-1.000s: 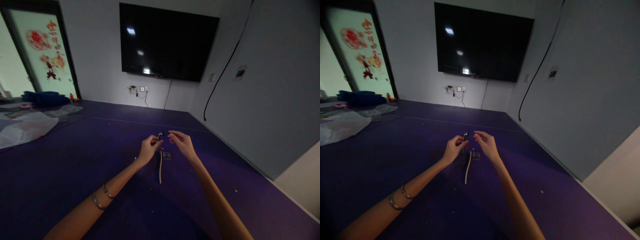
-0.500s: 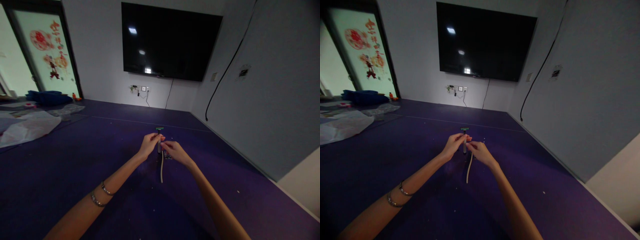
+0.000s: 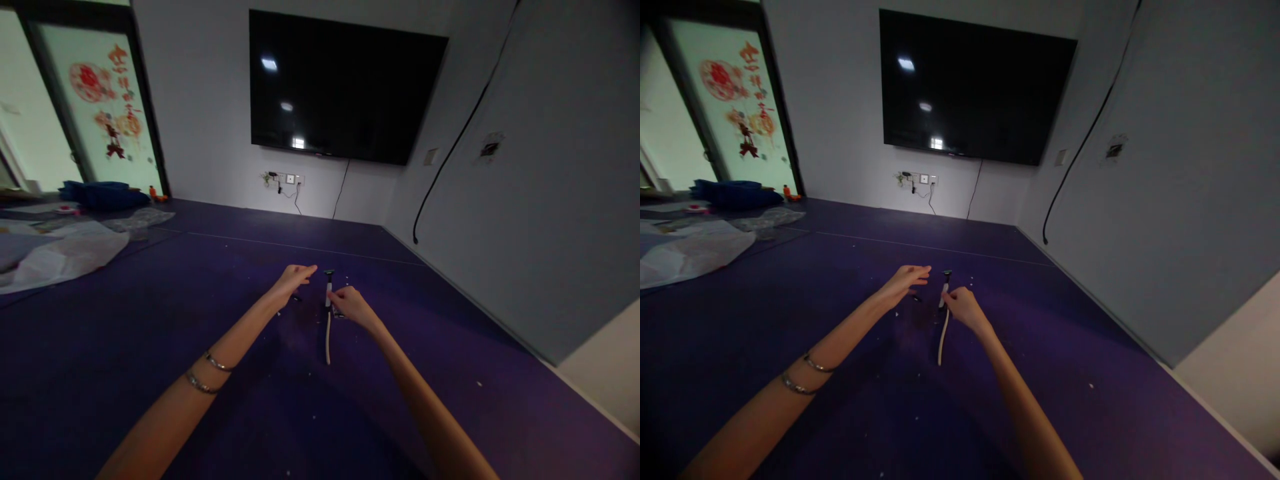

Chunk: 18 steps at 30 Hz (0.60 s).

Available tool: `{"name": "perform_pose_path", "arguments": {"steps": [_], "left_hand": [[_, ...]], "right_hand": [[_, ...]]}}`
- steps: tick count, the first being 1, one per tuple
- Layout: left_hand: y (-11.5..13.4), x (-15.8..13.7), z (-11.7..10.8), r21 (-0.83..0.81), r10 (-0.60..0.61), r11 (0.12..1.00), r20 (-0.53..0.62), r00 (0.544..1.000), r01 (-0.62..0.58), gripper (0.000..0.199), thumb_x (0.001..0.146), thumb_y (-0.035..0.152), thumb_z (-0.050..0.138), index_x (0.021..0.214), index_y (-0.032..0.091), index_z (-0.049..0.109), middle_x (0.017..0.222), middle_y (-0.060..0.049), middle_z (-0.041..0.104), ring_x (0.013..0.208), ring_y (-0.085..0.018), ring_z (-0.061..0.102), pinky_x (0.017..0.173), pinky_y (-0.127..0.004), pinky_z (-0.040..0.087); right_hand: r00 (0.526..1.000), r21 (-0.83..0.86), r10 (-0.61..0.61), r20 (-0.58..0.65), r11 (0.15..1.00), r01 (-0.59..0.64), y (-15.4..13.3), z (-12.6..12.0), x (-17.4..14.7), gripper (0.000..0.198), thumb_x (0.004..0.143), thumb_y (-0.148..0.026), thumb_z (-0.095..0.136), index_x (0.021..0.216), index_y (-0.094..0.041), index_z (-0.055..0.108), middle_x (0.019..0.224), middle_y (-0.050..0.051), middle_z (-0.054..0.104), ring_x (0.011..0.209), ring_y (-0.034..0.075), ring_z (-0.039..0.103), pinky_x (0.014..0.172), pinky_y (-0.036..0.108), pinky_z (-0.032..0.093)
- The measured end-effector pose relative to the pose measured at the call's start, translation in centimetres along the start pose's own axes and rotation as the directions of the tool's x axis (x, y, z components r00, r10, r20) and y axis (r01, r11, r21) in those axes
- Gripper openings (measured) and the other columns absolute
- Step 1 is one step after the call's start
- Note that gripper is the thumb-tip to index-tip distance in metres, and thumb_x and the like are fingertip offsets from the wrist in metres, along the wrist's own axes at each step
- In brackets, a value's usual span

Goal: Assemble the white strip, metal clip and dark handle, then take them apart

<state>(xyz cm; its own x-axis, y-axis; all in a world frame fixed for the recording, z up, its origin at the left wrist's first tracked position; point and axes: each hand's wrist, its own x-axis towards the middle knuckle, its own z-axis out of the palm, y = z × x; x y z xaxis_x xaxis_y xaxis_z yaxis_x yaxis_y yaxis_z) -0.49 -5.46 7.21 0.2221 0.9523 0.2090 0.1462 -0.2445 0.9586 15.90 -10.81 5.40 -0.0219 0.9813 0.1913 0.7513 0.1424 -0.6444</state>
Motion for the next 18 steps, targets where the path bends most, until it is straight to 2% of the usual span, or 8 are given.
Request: {"name": "perform_pose_path", "arguments": {"steps": [3, 6, 11, 18], "left_hand": [[-0.5, 0.8, -1.3, -0.045, -0.187, 0.982, -0.044, 0.981, 0.185, 0.037, 0.069, 0.047, 0.059, 0.09, 0.017, 0.06, 0.112, -0.016, 0.061, 0.098, -0.027, 0.059, 0.069, -0.035, 0.044], [-1.0, 1.5, -2.2, -0.124, -0.243, 0.964, -0.05, 0.969, 0.236, 0.032, 0.071, 0.042, 0.058, 0.091, 0.018, 0.058, 0.115, -0.015, 0.059, 0.101, -0.027, 0.058, 0.074, -0.039, 0.044], [-1.2, 1.9, -2.7, -0.193, -0.277, 0.944, -0.022, 0.961, 0.268, 0.028, 0.074, 0.037, 0.054, 0.093, 0.017, 0.058, 0.117, -0.015, 0.059, 0.104, -0.027, 0.057, 0.078, -0.042, 0.043], [-0.6, 1.4, -2.7, -0.181, -0.265, 0.947, 0.017, 0.964, 0.264, 0.029, 0.074, 0.035, 0.052, 0.094, 0.016, 0.06, 0.118, -0.015, 0.059, 0.103, -0.026, 0.058, 0.077, -0.038, 0.044]], "right_hand": [[0.997, -0.076, 0.059, 0.039, 0.996, -0.056, 0.6, 1.3, -0.1, 0.041, 0.077, -0.029, 0.048, 0.038, -0.017, 0.043, 0.037, -0.003, 0.035, 0.04, 0.008, 0.037, 0.044, 0.022, 0.022], [0.994, -0.156, 0.085, 0.075, 0.985, -0.073, 0.7, 2.6, -0.6, 0.034, 0.075, -0.024, 0.05, 0.041, -0.017, 0.047, 0.041, -0.001, 0.043, 0.045, 0.01, 0.046, 0.044, 0.021, 0.025], [0.98, -0.233, 0.071, 0.183, 0.972, -0.027, 0.3, 3.8, -1.0, 0.027, 0.075, -0.023, 0.049, 0.049, -0.016, 0.054, 0.053, 0.006, 0.059, 0.055, 0.015, 0.057, 0.047, 0.021, 0.031], [0.948, -0.262, 0.098, 0.303, 0.965, -0.016, -0.1, 4.4, -0.9, 0.022, 0.071, -0.018, 0.05, 0.053, -0.014, 0.061, 0.061, 0.009, 0.067, 0.059, 0.015, 0.061, 0.049, 0.02, 0.038]]}}
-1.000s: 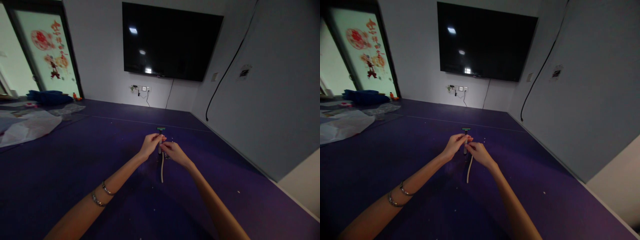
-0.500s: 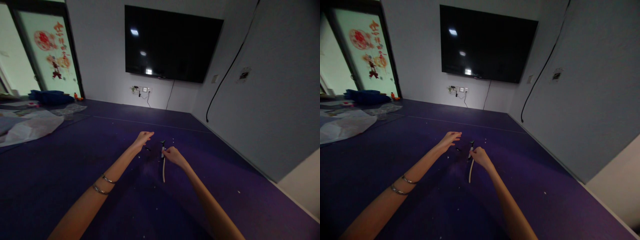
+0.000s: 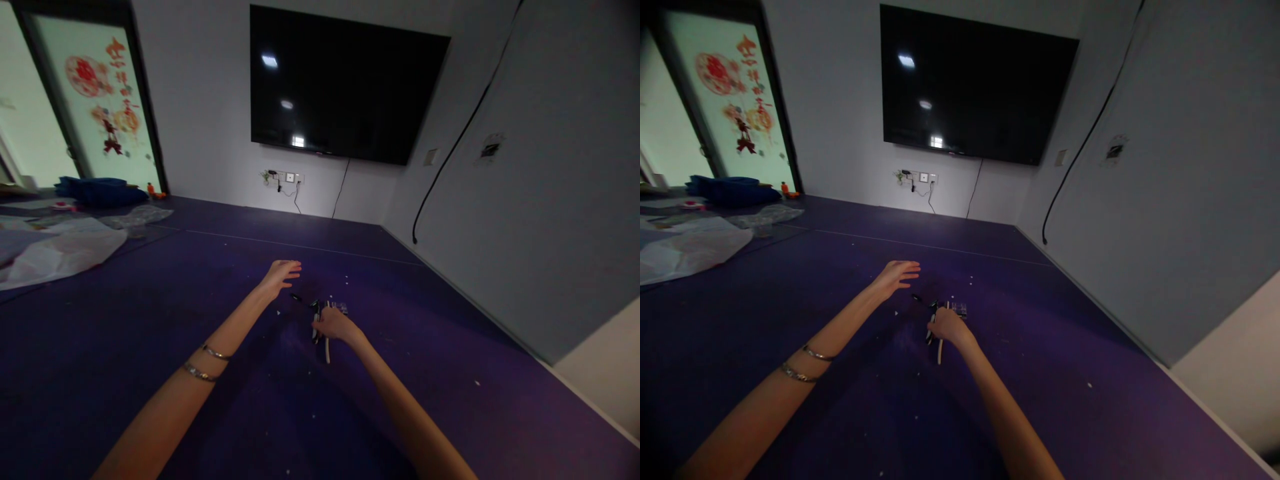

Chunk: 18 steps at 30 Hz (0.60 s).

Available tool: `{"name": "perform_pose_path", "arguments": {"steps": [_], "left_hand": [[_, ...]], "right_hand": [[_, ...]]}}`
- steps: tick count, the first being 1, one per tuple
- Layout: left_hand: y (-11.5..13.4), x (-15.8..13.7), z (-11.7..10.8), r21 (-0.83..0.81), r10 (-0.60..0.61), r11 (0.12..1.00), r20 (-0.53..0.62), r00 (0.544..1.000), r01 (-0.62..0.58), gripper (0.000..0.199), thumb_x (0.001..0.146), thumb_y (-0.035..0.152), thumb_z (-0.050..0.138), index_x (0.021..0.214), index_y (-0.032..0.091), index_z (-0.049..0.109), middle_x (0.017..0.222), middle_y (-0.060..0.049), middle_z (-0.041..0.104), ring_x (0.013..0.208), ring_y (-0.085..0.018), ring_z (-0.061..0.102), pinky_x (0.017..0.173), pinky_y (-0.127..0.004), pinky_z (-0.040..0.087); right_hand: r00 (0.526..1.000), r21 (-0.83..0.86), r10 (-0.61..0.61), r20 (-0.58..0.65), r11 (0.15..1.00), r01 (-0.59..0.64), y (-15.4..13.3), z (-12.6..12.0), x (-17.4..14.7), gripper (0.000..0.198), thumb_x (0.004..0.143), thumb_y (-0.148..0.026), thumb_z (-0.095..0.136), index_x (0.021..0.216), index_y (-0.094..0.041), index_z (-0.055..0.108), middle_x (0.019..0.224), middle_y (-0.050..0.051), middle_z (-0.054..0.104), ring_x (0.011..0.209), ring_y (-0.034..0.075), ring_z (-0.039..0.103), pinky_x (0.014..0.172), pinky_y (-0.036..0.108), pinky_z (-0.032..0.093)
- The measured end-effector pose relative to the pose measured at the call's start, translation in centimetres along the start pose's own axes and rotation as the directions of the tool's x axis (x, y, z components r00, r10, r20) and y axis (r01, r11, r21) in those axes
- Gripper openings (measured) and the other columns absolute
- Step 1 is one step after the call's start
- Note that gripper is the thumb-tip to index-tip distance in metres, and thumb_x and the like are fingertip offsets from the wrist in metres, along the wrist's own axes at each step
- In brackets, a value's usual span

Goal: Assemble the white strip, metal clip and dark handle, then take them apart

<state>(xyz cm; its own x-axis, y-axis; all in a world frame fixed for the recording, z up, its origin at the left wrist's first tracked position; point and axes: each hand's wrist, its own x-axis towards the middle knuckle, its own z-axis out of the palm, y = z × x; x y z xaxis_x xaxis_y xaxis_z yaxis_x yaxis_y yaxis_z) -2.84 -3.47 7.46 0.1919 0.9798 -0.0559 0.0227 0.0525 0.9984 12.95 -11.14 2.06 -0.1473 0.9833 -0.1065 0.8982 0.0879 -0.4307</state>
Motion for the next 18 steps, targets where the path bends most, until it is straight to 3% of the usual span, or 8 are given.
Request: {"name": "perform_pose_path", "arguments": {"steps": [8, 12, 15, 18], "left_hand": [[-0.7, 0.7, -0.3, 0.041, 0.034, 0.999, 0.009, 0.999, -0.035, 0.031, 0.072, 0.035, 0.056, 0.096, 0.015, 0.061, 0.112, -0.013, 0.062, 0.097, -0.022, 0.061, 0.072, -0.032, 0.047], [-1.9, 2.2, -0.9, 0.251, 0.163, 0.955, 0.013, 0.987, -0.161, 0.028, 0.074, 0.03, 0.053, 0.094, 0.013, 0.063, 0.099, -0.012, 0.067, 0.088, -0.019, 0.063, 0.068, -0.028, 0.047], [-3.2, 3.9, -1.7, 0.532, 0.334, 0.783, 0.079, 0.939, -0.324, 0.02, 0.072, 0.022, 0.054, 0.083, 0.012, 0.067, 0.084, -0.01, 0.069, 0.08, -0.018, 0.063, 0.072, -0.027, 0.047], [-4.6, 5.2, -2.7, 0.68, 0.389, 0.555, 0.297, 0.872, -0.479, 0.02, 0.073, 0.023, 0.055, 0.085, 0.013, 0.068, 0.084, -0.008, 0.07, 0.08, -0.018, 0.063, 0.074, -0.027, 0.046]], "right_hand": [[0.999, -0.02, 0.009, 0.036, 1.0, -0.008, -0.4, -0.3, 0.2, 0.017, 0.072, -0.019, 0.053, 0.064, -0.013, 0.067, 0.067, 0.009, 0.069, 0.062, 0.014, 0.063, 0.05, 0.017, 0.038], [0.998, -0.027, 0.029, -0.057, 0.999, -0.031, 0.7, -1.9, 0.1, 0.024, 0.076, -0.028, 0.053, 0.064, -0.013, 0.067, 0.065, 0.008, 0.068, 0.061, 0.015, 0.061, 0.051, 0.019, 0.036], [0.99, 0.014, 0.052, -0.129, 0.999, -0.051, 2.1, -3.3, 0.0, 0.028, 0.076, -0.03, 0.053, 0.057, -0.013, 0.066, 0.055, 0.007, 0.063, 0.053, 0.013, 0.056, 0.047, 0.02, 0.032], [0.984, 0.064, 0.039, -0.171, 0.998, -0.028, 3.9, -3.9, -0.2, 0.032, 0.076, -0.031, 0.053, 0.052, -0.013, 0.065, 0.047, 0.003, 0.056, 0.046, 0.011, 0.05, 0.045, 0.021, 0.029]]}}
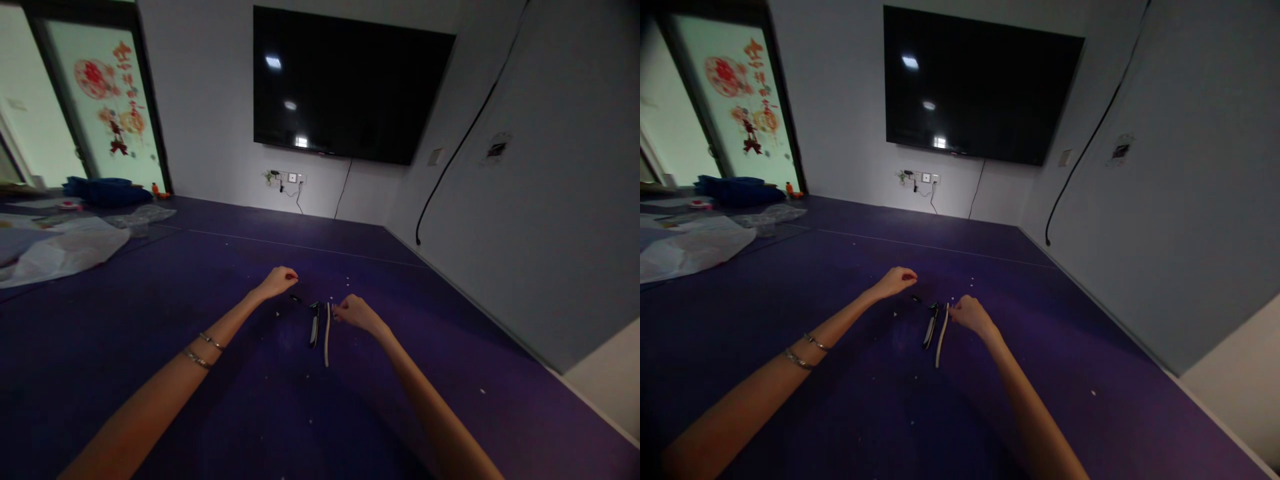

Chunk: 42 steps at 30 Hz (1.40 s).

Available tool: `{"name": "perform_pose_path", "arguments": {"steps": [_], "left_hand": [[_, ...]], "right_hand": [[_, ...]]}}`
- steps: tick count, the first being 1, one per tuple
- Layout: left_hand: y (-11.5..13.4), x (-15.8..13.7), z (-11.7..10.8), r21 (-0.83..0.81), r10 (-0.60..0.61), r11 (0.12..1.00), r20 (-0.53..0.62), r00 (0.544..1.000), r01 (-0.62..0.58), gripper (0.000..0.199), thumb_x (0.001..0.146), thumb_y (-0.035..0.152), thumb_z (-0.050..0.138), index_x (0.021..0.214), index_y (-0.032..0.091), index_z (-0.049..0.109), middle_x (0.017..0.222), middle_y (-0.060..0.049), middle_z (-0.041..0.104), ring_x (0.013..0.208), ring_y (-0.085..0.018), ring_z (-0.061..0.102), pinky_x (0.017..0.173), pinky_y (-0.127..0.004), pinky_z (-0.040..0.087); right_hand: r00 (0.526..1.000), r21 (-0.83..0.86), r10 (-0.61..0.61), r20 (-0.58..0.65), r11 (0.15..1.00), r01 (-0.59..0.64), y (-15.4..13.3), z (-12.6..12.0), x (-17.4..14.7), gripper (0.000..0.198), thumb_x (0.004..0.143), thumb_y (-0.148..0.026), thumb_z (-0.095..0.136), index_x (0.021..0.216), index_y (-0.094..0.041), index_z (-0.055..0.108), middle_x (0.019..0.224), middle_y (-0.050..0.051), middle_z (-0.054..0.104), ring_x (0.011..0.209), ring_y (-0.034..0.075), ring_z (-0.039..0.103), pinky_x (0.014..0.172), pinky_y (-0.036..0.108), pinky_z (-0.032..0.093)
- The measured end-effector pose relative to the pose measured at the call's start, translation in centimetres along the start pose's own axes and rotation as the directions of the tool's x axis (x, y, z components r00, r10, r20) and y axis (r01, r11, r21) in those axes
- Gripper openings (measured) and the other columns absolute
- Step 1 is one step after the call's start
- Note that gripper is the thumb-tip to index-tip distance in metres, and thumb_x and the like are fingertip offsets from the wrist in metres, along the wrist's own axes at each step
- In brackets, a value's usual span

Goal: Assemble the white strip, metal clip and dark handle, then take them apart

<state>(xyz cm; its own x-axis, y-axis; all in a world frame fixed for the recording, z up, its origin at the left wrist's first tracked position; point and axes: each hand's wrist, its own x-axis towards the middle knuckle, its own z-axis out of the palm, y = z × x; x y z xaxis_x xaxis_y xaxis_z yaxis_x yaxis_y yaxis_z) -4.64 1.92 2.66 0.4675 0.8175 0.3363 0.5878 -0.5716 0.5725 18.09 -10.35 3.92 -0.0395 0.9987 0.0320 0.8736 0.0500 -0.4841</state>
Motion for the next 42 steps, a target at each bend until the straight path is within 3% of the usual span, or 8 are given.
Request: {"name": "perform_pose_path", "arguments": {"steps": [3, 7, 16, 24, 34, 42], "left_hand": [[-1.7, 0.0, 0.3, 0.132, 0.106, 0.984, 0.095, 0.99, -0.118, 0.022, 0.077, 0.021, 0.052, 0.091, 0.014, 0.068, 0.093, -0.008, 0.069, 0.087, -0.019, 0.062, 0.079, -0.028, 0.044], [-3.4, -0.4, 0.8, 0.187, 0.177, 0.959, 0.191, 0.966, -0.212, 0.022, 0.079, 0.022, 0.053, 0.096, 0.016, 0.067, 0.1, -0.007, 0.068, 0.094, -0.018, 0.06, 0.084, -0.028, 0.042], [-3.6, -1.9, 2.3, 0.279, 0.285, 0.901, 0.201, 0.937, -0.333, 0.02, 0.081, 0.022, 0.054, 0.096, 0.019, 0.067, 0.098, -0.005, 0.066, 0.095, -0.018, 0.055, 0.086, -0.03, 0.04], [-3.5, -2.6, 3.0, 0.271, 0.313, 0.904, 0.108, 0.944, -0.331, 0.02, 0.085, 0.022, 0.048, 0.09, 0.017, 0.066, 0.094, -0.006, 0.065, 0.093, -0.017, 0.053, 0.084, -0.029, 0.04], [-3.0, -2.8, 3.2, 0.315, 0.361, 0.871, 0.107, 0.926, -0.376, 0.028, 0.089, 0.02, 0.038, 0.086, 0.015, 0.065, 0.088, -0.007, 0.064, 0.09, -0.017, 0.053, 0.083, -0.03, 0.041], [-2.6, -2.5, 3.0, 0.314, 0.322, 0.896, 0.024, 0.947, -0.313, 0.028, 0.09, 0.023, 0.038, 0.088, 0.015, 0.064, 0.087, -0.007, 0.065, 0.088, -0.017, 0.055, 0.082, -0.03, 0.042]], "right_hand": [[0.999, 0.038, -0.003, -0.035, 0.999, 0.004, 1.7, -0.1, -0.2, 0.035, 0.076, -0.036, 0.052, 0.051, -0.014, 0.064, 0.043, 0.001, 0.051, 0.042, 0.01, 0.045, 0.043, 0.022, 0.025], [0.998, 0.085, 0.027, -0.063, 0.996, -0.022, 3.6, -0.1, -0.6, 0.039, 0.076, -0.043, 0.05, 0.052, -0.014, 0.062, 0.042, 0.0, 0.048, 0.043, 0.01, 0.044, 0.043, 0.022, 0.025], [0.995, 0.114, 0.035, -0.098, 0.993, -0.024, 5.6, -0.1, -0.2, 0.037, 0.075, -0.041, 0.048, 0.053, -0.014, 0.062, 0.042, -0.001, 0.047, 0.042, 0.009, 0.042, 0.043, 0.021, 0.026], [0.996, 0.15, 0.025, -0.086, 0.989, -0.012, 5.8, 0.1, 0.1, 0.036, 0.076, -0.039, 0.047, 0.055, -0.014, 0.062, 0.044, 0.0, 0.05, 0.042, 0.009, 0.043, 0.044, 0.02, 0.028], [0.992, 0.16, -0.004, -0.122, 0.987, 0.024, 5.2, -0.3, -0.4, 0.036, 0.077, -0.039, 0.047, 0.055, -0.014, 0.062, 0.046, 0.0, 0.051, 0.043, 0.009, 0.044, 0.044, 0.02, 0.029], [0.985, 0.213, -0.001, -0.171, 0.976, 0.038, 4.6, -0.6, -0.6, 0.037, 0.078, -0.039, 0.047, 0.058, -0.013, 0.063, 0.048, 0.001, 0.054, 0.044, 0.009, 0.046, 0.045, 0.02, 0.031]]}}
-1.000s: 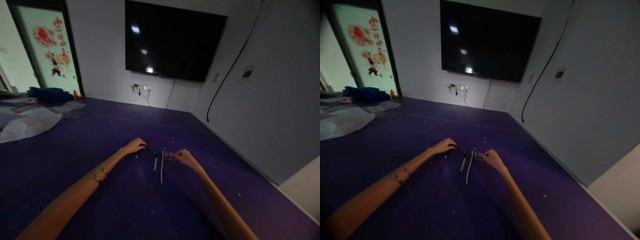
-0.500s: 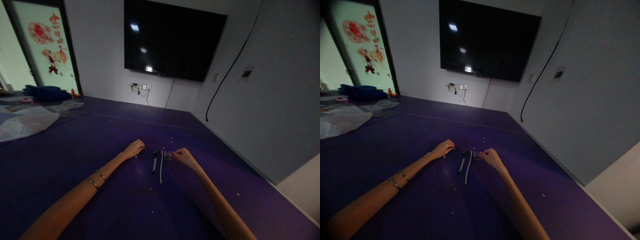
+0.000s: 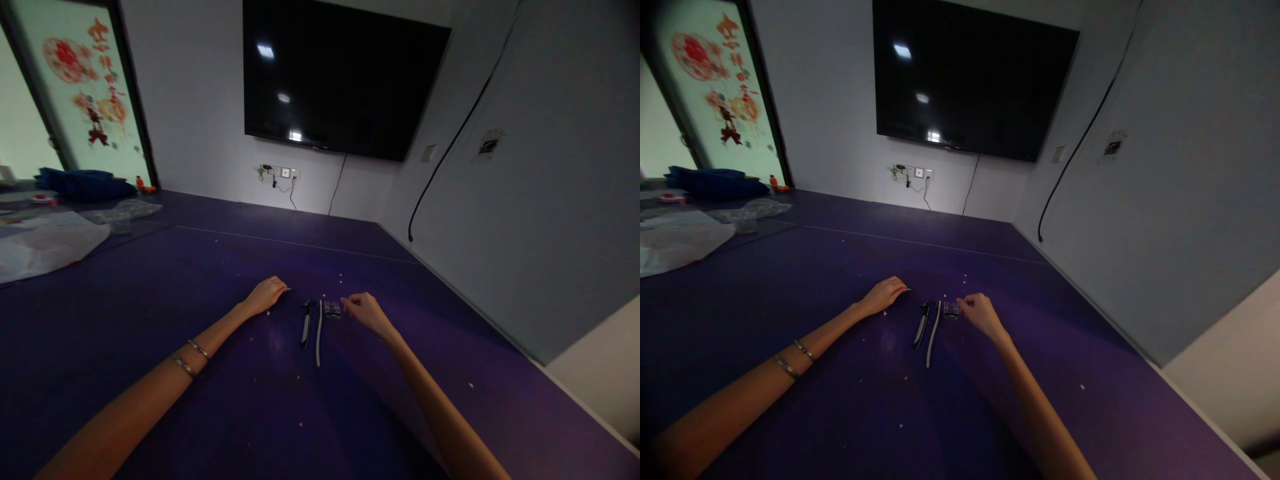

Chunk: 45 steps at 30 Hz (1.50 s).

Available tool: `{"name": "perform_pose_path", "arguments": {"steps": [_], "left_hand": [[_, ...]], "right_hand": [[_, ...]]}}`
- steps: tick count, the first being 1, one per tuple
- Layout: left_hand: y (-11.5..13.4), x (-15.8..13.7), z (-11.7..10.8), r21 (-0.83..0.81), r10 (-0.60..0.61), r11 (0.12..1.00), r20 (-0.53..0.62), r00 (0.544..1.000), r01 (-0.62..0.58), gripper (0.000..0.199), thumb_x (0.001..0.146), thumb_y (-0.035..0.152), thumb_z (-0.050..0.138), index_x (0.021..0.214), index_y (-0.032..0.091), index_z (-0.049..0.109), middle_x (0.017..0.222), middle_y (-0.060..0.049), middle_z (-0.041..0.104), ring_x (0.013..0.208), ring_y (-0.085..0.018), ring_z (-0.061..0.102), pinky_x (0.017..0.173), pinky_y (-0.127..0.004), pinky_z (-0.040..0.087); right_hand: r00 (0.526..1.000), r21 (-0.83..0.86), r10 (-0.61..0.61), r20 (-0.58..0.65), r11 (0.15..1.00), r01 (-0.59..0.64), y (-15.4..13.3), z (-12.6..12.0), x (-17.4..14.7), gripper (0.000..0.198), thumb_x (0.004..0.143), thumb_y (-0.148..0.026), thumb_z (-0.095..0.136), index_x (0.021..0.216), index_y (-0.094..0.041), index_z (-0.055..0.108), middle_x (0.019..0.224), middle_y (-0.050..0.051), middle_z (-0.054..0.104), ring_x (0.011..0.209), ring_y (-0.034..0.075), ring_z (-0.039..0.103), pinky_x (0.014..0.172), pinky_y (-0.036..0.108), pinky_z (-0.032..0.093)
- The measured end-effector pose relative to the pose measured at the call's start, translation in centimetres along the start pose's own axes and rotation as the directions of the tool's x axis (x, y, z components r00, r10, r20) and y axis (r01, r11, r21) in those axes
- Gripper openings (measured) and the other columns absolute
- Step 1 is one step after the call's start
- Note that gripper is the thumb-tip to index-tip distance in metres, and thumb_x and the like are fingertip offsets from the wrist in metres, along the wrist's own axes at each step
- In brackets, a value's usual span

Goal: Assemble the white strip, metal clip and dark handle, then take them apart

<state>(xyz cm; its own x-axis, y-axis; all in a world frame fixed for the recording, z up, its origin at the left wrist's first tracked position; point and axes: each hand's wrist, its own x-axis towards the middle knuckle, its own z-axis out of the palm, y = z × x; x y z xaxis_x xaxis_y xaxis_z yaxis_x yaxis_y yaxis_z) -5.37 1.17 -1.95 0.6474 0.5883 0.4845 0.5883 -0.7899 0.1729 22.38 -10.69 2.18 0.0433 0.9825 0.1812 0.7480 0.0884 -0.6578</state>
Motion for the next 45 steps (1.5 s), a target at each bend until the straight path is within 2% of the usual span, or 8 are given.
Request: {"name": "perform_pose_path", "arguments": {"steps": [4, 10, 16, 27, 32, 35, 41, 45], "left_hand": [[2.2, 1.2, -0.9, 0.011, 0.004, 1.0, -0.076, 0.997, -0.003, 0.029, 0.091, 0.026, 0.036, 0.096, 0.014, 0.063, 0.093, -0.008, 0.064, 0.087, -0.017, 0.058, 0.081, -0.03, 0.044], [7.1, 3.4, -1.6, 0.018, 0.222, 0.975, -0.129, 0.966, -0.222, 0.03, 0.093, 0.026, 0.034, 0.097, 0.014, 0.06, 0.088, -0.007, 0.064, 0.087, -0.016, 0.056, 0.078, -0.029, 0.045], [9.1, 4.2, -0.6, 0.037, 0.323, 0.946, -0.108, 0.94, -0.321, 0.03, 0.093, 0.023, 0.031, 0.096, 0.012, 0.059, 0.085, -0.008, 0.062, 0.086, -0.017, 0.054, 0.076, -0.031, 0.046], [10.2, 4.1, -0.4, 0.022, 0.406, 0.914, -0.08, 0.91, -0.406, 0.031, 0.093, 0.022, 0.03, 0.099, 0.012, 0.059, 0.088, -0.01, 0.062, 0.09, -0.018, 0.054, 0.078, -0.032, 0.047], [10.1, 4.4, -0.5, -0.045, 0.287, 0.955, -0.096, 0.953, -0.292, 0.036, 0.089, 0.037, 0.042, 0.116, 0.014, 0.052, 0.108, -0.01, 0.059, 0.105, -0.019, 0.05, 0.089, -0.034, 0.042], [9.7, 4.7, 0.2, -0.037, 0.215, 0.976, -0.011, 0.977, -0.215, 0.041, 0.084, 0.04, 0.05, 0.115, 0.014, 0.053, 0.112, -0.012, 0.058, 0.109, -0.022, 0.049, 0.091, -0.035, 0.039], [9.6, 5.1, 2.1, -0.026, 0.202, 0.979, 0.167, 0.965, -0.201, 0.041, 0.073, 0.041, 0.062, 0.105, 0.015, 0.058, 0.106, -0.012, 0.062, 0.108, -0.027, 0.05, 0.09, -0.038, 0.037], [9.9, 5.0, 2.8, -0.002, 0.185, 0.982, 0.193, 0.964, -0.188, 0.043, 0.071, 0.043, 0.063, 0.103, 0.015, 0.059, 0.103, -0.011, 0.063, 0.108, -0.027, 0.051, 0.093, -0.04, 0.034]], "right_hand": [[0.999, 0.149, -0.019, -0.027, 0.989, 0.023, -0.4, 0.1, 0.2, 0.032, 0.077, -0.038, 0.049, 0.075, -0.012, 0.067, 0.059, 0.003, 0.06, 0.048, 0.01, 0.05, 0.043, 0.019, 0.035], [0.997, 0.501, 0.066, -0.033, 0.865, -0.041, -1.7, 0.3, 0.0, 0.037, 0.072, -0.041, 0.057, 0.094, -0.013, 0.065, 0.08, 0.007, 0.066, 0.062, 0.013, 0.059, 0.039, 0.017, 0.04], [0.975, 0.706, 0.22, 0.032, 0.686, -0.178, -2.0, 0.9, -0.3, 0.031, 0.069, -0.039, 0.064, 0.086, -0.013, 0.066, 0.077, 0.007, 0.066, 0.06, 0.012, 0.059, 0.041, 0.017, 0.041], [0.959, 0.792, 0.26, 0.111, 0.559, -0.244, -1.3, 0.4, 0.0, 0.02, 0.062, -0.028, 0.07, 0.074, -0.012, 0.068, 0.066, 0.006, 0.066, 0.062, 0.012, 0.061, 0.041, 0.016, 0.039], [0.966, 0.76, 0.252, 0.065, 0.615, -0.212, 0.3, 0.3, 0.4, 0.019, 0.061, -0.028, 0.07, 0.073, -0.014, 0.068, 0.066, 0.004, 0.066, 0.063, 0.013, 0.061, 0.045, 0.017, 0.042], [0.967, 0.705, 0.255, 0.006, 0.684, -0.185, 1.4, 0.6, 0.8, 0.021, 0.06, -0.03, 0.069, 0.073, -0.014, 0.068, 0.067, 0.005, 0.067, 0.063, 0.014, 0.062, 0.046, 0.019, 0.044], [0.978, 0.518, 0.19, -0.089, 0.847, -0.118, 2.8, 2.1, 1.6, 0.023, 0.06, -0.032, 0.065, 0.072, -0.012, 0.069, 0.06, 0.005, 0.065, 0.055, 0.016, 0.06, 0.044, 0.022, 0.043], [0.984, 0.387, 0.081, -0.159, 0.922, -0.014, 3.4, 3.1, 2.0, 0.018, 0.062, -0.027, 0.063, 0.07, -0.012, 0.07, 0.068, 0.007, 0.069, 0.063, 0.016, 0.062, 0.057, 0.025, 0.047]]}}
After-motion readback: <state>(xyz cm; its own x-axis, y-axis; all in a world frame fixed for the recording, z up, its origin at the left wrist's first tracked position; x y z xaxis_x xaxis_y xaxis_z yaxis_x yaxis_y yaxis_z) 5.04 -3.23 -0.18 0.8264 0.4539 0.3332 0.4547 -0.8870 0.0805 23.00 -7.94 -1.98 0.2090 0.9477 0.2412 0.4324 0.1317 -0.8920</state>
